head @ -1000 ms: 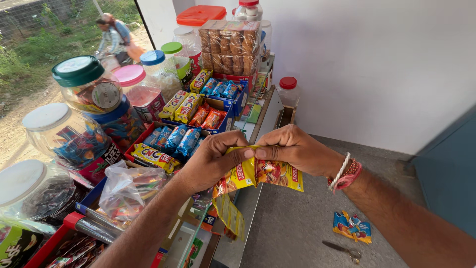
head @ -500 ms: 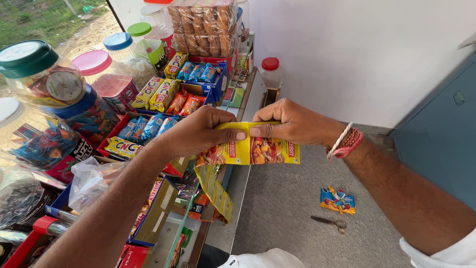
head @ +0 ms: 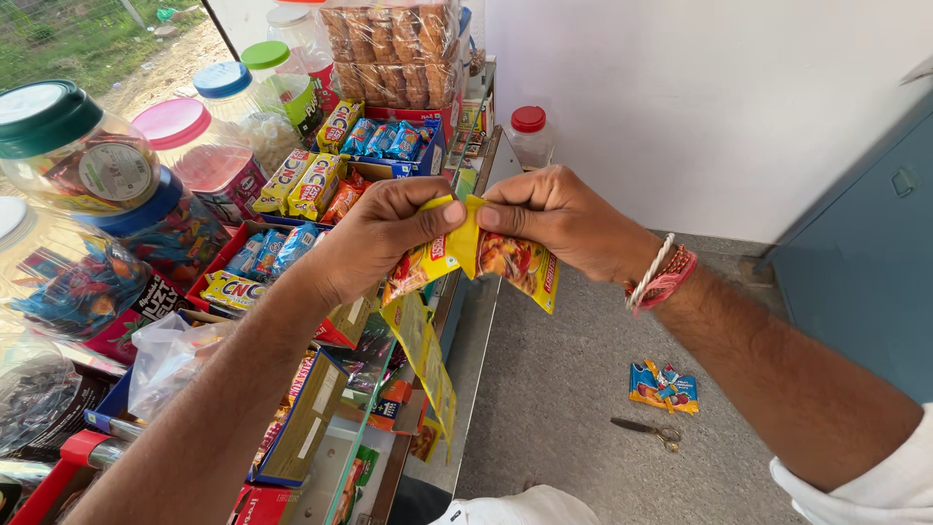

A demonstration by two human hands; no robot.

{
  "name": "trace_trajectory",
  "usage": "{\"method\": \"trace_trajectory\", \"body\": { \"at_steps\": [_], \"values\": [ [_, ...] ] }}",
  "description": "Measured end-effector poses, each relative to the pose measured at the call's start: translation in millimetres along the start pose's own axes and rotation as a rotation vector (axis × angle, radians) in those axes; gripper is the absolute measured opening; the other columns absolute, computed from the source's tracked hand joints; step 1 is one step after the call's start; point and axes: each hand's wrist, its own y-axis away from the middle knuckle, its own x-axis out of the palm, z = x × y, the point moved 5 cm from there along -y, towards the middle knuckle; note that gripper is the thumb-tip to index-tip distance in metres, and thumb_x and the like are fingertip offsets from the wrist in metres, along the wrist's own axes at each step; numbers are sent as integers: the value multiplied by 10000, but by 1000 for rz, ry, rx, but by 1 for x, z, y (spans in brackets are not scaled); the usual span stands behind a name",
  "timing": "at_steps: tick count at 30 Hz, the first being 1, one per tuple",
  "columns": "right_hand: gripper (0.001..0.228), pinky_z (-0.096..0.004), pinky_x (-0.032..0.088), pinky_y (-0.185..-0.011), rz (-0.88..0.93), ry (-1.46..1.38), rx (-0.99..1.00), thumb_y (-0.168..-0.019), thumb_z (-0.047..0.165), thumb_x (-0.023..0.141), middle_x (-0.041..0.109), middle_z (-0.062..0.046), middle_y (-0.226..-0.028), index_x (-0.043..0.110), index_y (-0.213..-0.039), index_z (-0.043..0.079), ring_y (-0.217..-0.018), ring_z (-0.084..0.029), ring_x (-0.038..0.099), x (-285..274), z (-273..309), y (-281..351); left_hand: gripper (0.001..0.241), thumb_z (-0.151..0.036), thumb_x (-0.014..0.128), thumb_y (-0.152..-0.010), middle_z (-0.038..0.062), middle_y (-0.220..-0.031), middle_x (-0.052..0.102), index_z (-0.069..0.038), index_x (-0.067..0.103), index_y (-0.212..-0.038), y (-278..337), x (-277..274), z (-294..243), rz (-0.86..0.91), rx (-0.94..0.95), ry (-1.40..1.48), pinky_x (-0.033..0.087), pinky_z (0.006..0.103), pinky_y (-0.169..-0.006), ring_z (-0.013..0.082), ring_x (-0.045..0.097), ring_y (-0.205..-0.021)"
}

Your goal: The person selects various snack items from a glass display counter, places them into a plastic bag, and ties it. They then sit on the floor, use scissors to cut open a multi-pack of Red Chilli candy and a packet of fruit-flavored pops, and discard the wrappers into a red bucket.

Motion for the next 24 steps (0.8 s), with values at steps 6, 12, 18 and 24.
{"method": "trace_trajectory", "body": {
  "at_steps": [6,12,18,24],
  "values": [
    [327,-206,545,-635,21,251,32,-967,300,674,762,11,-848,769,-1067,4,-723,-2,640,-8,11,-17,352,-304,770,-846,-46,-880,727,-55,715,-1088,1,-14,-11,73,-149,-212,542,218,-676,15,647,-766],
    [407,-226,529,-562,186,378,134,-831,374,799,761,-20,-784,802,-1000,4,-651,-36,652,-7,17,-22,315,-321,845,-836,-46,-692,602,-35,716,-860,0,-29,-18,46,-80,-599,436,253,-536,21,512,-631],
    [414,-219,530,-577,137,169,139,-841,352,811,773,-33,-809,806,-1027,-18,-655,-40,657,-5,9,-27,314,-316,846,-826,-63,-659,575,-71,654,-787,3,-36,-16,-66,-11,-588,414,253,-519,12,493,-610],
    [399,-215,542,-593,131,9,109,-863,306,802,783,-36,-833,786,-1045,-49,-679,-37,673,-2,-2,-32,340,-298,850,-843,-71,-665,553,-72,614,-750,9,-41,-14,-128,60,-586,416,255,-521,10,499,-612]
  ]
}}
